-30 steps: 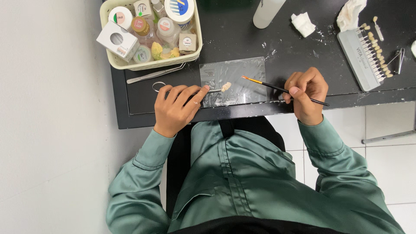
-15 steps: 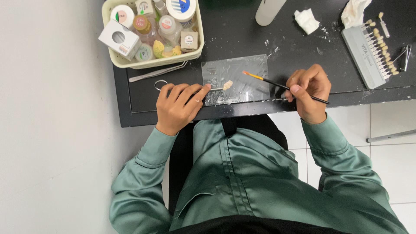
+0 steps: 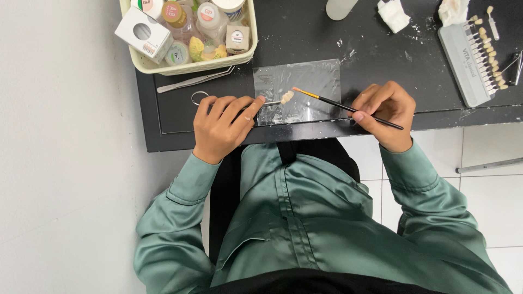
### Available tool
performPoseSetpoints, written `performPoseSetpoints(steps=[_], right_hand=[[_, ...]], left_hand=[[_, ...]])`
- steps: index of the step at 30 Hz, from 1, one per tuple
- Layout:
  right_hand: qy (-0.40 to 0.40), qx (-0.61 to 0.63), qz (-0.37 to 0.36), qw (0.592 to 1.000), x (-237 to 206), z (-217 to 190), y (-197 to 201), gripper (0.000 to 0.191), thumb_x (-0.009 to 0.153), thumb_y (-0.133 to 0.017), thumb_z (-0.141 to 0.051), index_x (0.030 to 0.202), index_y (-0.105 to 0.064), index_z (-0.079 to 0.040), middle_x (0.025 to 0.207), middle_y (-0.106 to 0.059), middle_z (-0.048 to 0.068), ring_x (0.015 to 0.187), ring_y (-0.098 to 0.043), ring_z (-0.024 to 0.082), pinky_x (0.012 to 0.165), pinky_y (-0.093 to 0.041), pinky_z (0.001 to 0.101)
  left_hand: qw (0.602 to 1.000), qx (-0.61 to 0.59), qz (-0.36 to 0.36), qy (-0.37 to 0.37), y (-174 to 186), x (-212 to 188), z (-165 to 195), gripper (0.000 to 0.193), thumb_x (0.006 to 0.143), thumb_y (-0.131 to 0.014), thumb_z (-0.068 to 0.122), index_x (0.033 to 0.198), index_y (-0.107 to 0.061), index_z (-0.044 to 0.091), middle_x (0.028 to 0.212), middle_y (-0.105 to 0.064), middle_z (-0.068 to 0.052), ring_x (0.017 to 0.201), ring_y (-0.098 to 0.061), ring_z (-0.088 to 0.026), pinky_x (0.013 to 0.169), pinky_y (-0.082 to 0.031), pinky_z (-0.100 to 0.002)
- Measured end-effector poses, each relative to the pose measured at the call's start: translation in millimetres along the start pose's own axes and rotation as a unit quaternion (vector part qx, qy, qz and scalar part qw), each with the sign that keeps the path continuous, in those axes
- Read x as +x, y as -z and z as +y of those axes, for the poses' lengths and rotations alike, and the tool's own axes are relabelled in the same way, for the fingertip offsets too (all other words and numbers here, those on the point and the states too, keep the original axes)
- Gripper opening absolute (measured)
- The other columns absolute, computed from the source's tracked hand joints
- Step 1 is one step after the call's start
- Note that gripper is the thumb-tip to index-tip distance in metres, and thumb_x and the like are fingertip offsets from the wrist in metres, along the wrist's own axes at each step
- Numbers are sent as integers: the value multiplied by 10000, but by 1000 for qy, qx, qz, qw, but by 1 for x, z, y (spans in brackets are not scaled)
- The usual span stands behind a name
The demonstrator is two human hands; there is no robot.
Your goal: The person sits at a dental laboratory bench and uses a small brush to apply and shape a pale ceramic or porcelain paste onto a small dental prosthesis held in a pair of tweezers over a plastic sheet. They repeatedly draw material from the paste blob and work it onto the restoration, with a VITA shade guide and porcelain powder jars on the bench.
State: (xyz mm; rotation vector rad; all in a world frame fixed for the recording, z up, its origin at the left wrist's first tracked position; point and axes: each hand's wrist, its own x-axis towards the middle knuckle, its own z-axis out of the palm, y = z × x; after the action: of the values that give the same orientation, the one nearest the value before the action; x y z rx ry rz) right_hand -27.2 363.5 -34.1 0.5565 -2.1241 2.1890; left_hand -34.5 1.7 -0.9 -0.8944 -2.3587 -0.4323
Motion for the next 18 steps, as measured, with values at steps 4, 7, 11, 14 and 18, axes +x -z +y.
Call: performPoseSetpoints(steps=[4, 7, 11, 14, 18], right_hand=[[2, 4, 0, 1000, -1, -2, -2, 273, 959, -747, 56, 960, -518, -92, 898, -688, 134, 827, -665, 140, 725, -536, 262], [0, 0, -7, 1000, -2, -2, -3, 273, 949, -750, 65, 957, -524, -88, 897, -688, 131, 817, -647, 133, 706, -516, 257], [3, -7, -13, 1000, -1, -1, -2, 267, 946, -745, 66, 944, -529, -91, 896, -682, 128, 801, -632, 124, 693, -508, 252], [15, -5, -20, 1000, 1, -1, -1, 258, 952, -733, 54, 937, -526, -100, 888, -675, 113, 797, -633, 119, 696, -514, 250], [5, -8, -17, 1000, -1, -3, -2, 260, 953, -737, 47, 930, -524, -99, 897, -682, 113, 811, -638, 130, 698, -515, 250]], left_hand=[[1000, 8, 5, -4, 0, 1, 0, 385, 869, -776, 120, 1252, -753, 160, 1083, -689, 42, 934, -625, -168, 862, -461, -378], [1000, 15, 10, -10, 0, 0, -1, 375, 874, -784, 122, 1246, -753, 162, 1082, -690, 42, 935, -623, -170, 854, -457, -376], [1000, 10, 10, -8, 0, 0, -1, 375, 873, -784, 126, 1246, -753, 161, 1084, -688, 41, 938, -622, -171, 852, -454, -377], [1000, 8, 11, -8, 1, -1, 0, 365, 883, -782, 131, 1246, -752, 164, 1090, -687, 41, 942, -622, -171, 855, -453, -378], [1000, 14, 11, -7, 1, 0, 0, 362, 888, -774, 129, 1247, -754, 170, 1090, -684, 45, 940, -622, -166, 858, -451, -379]])
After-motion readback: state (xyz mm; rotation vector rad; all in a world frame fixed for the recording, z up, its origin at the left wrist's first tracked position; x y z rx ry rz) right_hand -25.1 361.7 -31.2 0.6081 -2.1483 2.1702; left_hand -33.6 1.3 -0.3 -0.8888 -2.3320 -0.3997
